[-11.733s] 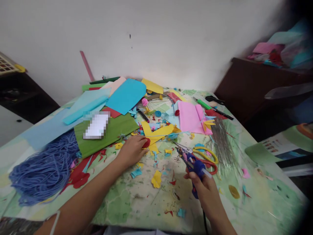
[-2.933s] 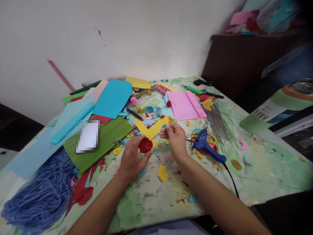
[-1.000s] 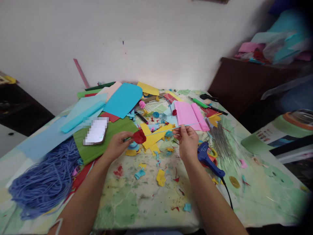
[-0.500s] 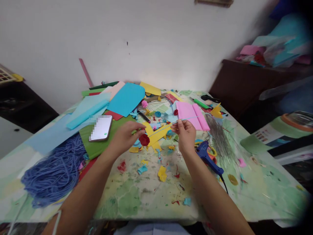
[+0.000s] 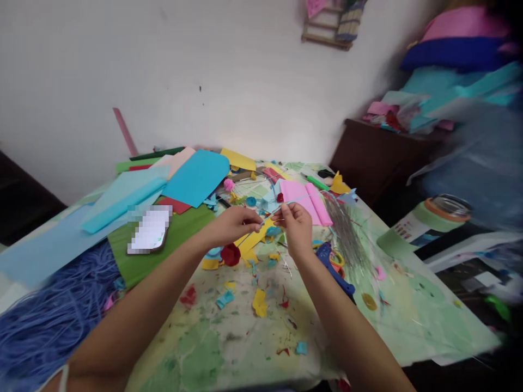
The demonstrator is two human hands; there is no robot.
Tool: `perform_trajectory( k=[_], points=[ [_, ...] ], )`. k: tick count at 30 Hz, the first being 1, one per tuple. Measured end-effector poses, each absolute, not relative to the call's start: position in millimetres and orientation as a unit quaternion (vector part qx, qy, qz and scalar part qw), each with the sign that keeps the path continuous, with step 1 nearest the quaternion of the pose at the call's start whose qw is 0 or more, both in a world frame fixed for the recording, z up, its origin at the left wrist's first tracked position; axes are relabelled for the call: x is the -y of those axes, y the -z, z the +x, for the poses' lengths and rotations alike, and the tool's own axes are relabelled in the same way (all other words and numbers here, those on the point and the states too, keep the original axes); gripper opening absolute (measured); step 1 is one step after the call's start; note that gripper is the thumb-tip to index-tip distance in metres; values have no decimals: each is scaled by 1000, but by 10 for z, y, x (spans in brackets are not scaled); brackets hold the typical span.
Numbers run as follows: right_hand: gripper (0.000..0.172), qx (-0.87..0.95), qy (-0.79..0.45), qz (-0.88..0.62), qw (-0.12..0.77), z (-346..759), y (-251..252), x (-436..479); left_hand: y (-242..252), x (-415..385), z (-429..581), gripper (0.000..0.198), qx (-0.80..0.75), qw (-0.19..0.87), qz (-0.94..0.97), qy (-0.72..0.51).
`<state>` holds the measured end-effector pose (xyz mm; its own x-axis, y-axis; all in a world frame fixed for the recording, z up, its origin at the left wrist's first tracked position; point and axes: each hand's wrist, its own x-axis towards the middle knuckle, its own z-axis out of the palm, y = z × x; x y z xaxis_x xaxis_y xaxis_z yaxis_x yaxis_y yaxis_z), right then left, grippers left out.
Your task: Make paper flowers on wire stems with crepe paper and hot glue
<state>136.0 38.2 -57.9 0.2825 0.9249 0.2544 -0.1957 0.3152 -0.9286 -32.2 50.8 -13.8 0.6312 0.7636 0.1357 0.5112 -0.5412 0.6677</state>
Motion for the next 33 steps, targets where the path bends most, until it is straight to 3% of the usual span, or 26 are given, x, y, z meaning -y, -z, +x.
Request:
perform_trajectory(
  k=[5, 11, 13, 17, 20, 33],
  points=[
    [26, 460, -405, -413, 674, 1316, 569, -402, 121, -549, -250, 20, -343, 459, 782, -246],
    [25, 506, -325, -500, 624, 1487, 693, -315, 140, -586, -333, 21, -376, 499, 714, -316],
    [22, 577, -231, -589, 517, 1571, 772, -240, 165, -616, -396, 23, -388, 505, 695, -334],
    [21, 672, -96, -702, 217, 1620, 926, -111, 232, -687, -503, 26, -390, 531, 666, -352],
    [21, 684, -64, -718, 113, 1560, 1013, -88, 285, -736, -538, 28, -394, 553, 632, -374],
    [18, 677, -72, -729, 77, 1472, 1154, -158, 382, -843, -580, 25, -377, 586, 600, -392]
  ],
)
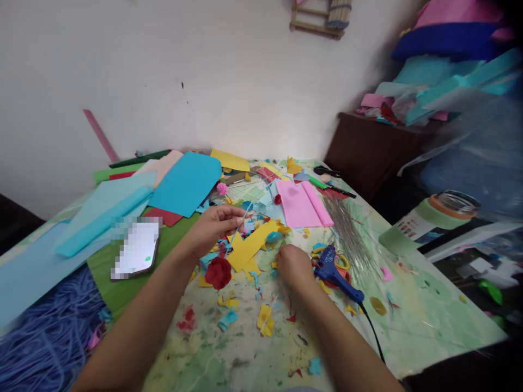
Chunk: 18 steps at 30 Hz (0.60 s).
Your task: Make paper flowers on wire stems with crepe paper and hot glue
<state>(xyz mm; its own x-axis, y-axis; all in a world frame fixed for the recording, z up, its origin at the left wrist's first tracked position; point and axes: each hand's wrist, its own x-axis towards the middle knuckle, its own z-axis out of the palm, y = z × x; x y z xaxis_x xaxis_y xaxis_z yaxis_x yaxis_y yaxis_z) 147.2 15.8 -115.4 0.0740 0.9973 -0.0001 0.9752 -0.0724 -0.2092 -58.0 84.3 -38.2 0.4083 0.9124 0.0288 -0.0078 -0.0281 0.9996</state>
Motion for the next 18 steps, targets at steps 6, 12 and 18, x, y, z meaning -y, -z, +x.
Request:
perform_trajectory(
  k=[6, 12, 18],
  points=[
    [21, 656, -70, -717, 227, 1555, 1058, -137, 396, -814, -517, 21, -370, 594, 605, -380],
    [15, 501, -247, -592, 581, 1544, 1059, -138, 434, -772, -393, 25, -353, 626, 574, -392],
    [17, 395, -448, -437, 673, 1297, 836, -11, 450, -694, -276, 25, -345, 666, 536, -387]
  ],
)
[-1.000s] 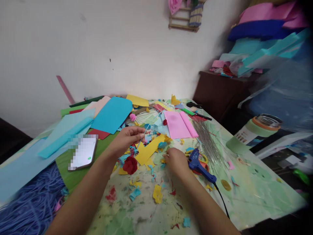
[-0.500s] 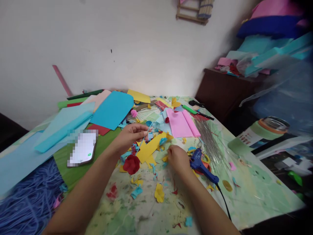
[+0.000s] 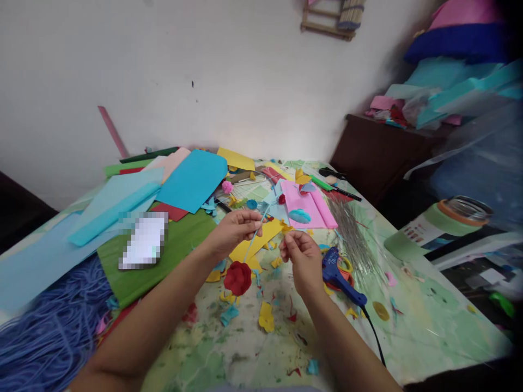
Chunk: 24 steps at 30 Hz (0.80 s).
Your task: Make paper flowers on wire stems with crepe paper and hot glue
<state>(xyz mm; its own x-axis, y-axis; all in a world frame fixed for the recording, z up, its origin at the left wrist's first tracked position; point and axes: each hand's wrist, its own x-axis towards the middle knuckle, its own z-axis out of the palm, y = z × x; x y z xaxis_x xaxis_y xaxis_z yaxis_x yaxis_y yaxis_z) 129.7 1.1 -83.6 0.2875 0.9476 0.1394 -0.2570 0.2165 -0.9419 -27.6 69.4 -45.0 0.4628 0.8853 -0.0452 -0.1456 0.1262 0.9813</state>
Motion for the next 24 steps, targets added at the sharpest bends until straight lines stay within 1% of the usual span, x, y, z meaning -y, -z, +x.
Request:
perform_trajectory(
  k=[3, 6, 8, 11, 14, 20, 24],
  points=[
    [16, 410, -503, -423, 632, 1159, 756, 69, 462, -657, -243, 25, -336, 694, 511, -380],
    [14, 435, -514, -430, 601, 1073, 748, 107, 475, -632, -211, 25, -322, 714, 498, -372],
    [11, 466, -493, -438, 589, 1052, 767, 112, 490, -623, -187, 24, -313, 718, 502, -367],
    [7, 527, -427, -459, 573, 1055, 802, 115, 524, -621, -157, 23, -314, 714, 503, -372],
    [8, 568, -372, -482, 554, 1068, 833, 122, 559, -625, -141, 22, -332, 715, 487, -376],
    [13, 602, -314, -522, 516, 1091, 862, 116, 557, -622, -129, 23, -326, 718, 490, -371],
    [11, 605, -307, -530, 509, 1121, 834, 107, 542, -605, -129, 23, -331, 712, 498, -368]
  ],
)
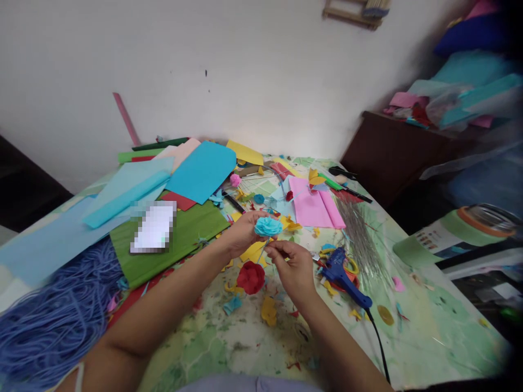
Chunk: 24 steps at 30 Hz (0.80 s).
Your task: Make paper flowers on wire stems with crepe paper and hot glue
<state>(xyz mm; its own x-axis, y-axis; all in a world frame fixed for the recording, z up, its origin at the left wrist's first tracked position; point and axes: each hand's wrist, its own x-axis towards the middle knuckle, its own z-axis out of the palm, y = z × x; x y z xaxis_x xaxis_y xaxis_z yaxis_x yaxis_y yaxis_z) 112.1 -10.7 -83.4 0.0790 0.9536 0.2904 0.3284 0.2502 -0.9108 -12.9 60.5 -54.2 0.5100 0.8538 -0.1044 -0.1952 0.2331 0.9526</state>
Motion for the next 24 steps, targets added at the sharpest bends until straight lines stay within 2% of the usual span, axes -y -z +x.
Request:
perform_trajectory(
  k=[8, 15, 19, 24],
  points=[
    [8, 542, -439, -487, 526, 1159, 751, 69, 561, -590, -137, 21, -301, 724, 498, -372],
    [15, 473, -569, -438, 510, 1172, 815, 26, 560, -540, -113, 20, -284, 759, 475, -344],
    [14, 441, -583, -425, 534, 1153, 841, 34, 553, -522, -86, 23, -291, 761, 464, -348],
    [15, 440, -537, -441, 569, 1168, 811, 33, 597, -554, -82, 24, -268, 764, 451, -375]
  ],
)
